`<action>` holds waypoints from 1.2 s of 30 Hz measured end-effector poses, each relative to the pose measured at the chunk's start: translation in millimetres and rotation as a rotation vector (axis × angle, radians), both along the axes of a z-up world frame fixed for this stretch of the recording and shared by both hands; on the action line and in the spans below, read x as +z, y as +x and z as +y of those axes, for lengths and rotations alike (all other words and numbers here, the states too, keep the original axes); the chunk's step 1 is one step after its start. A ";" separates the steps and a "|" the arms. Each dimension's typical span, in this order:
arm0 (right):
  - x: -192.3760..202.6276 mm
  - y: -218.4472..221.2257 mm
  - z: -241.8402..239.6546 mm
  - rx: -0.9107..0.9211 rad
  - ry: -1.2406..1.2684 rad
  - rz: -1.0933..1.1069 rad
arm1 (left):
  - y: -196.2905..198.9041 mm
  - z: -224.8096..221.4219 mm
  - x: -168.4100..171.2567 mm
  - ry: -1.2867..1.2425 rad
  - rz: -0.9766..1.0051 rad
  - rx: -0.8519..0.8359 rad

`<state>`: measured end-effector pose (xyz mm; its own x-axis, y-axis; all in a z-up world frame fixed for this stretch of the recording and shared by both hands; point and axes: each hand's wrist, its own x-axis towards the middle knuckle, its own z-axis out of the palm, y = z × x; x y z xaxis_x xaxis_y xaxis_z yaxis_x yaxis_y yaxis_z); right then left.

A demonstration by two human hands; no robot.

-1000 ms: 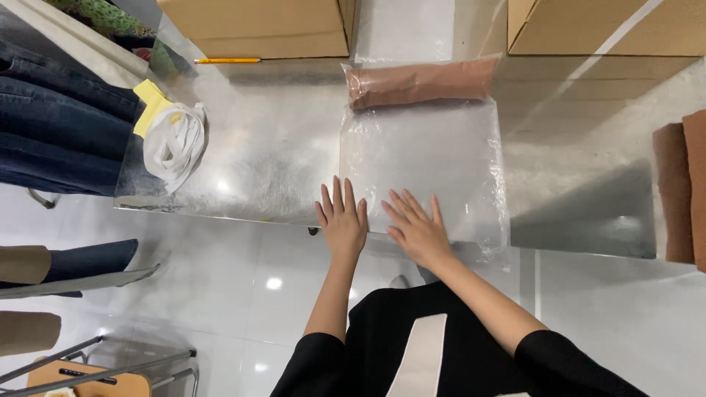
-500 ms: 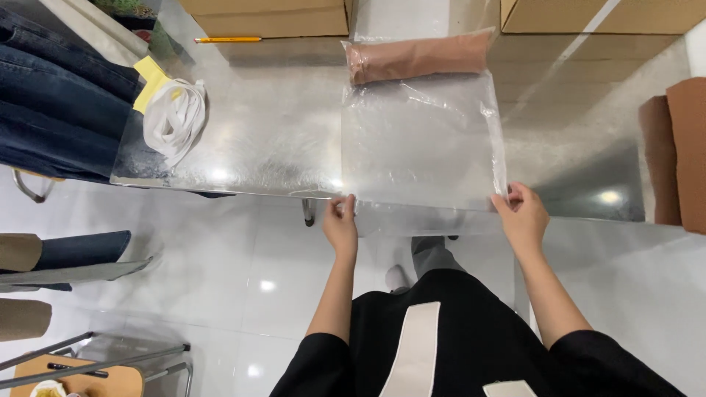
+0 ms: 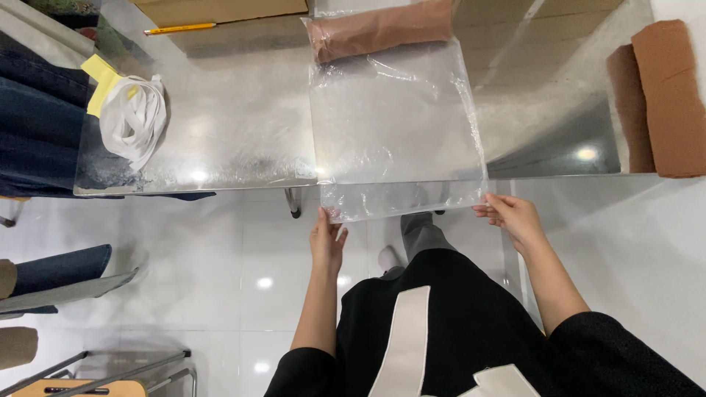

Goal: The person writes on a yellow sticky note attached to a cardboard box using a pencil, then places the box aside. They wrap a folded brown garment in a clear plastic bag and place it into an empty cardboard box, closing the flaps.

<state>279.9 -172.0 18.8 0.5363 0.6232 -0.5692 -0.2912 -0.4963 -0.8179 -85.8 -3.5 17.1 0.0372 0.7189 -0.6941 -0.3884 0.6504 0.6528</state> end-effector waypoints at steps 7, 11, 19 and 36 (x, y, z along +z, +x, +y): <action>50.9 -37.2 6.6 -0.044 -0.034 0.157 | 69.7 -40.2 22.0 0.002 -0.297 -0.480; 26.6 -32.9 1.2 -0.015 -0.020 0.165 | 137.0 -63.7 4.6 0.075 -0.239 -0.832; 20.7 -36.3 -4.6 -0.098 -0.021 0.093 | 192.7 -83.5 -3.6 0.247 -0.011 -1.076; 27.7 -40.9 8.9 0.150 -0.106 -0.391 | 190.8 -77.4 4.1 0.275 0.214 -0.836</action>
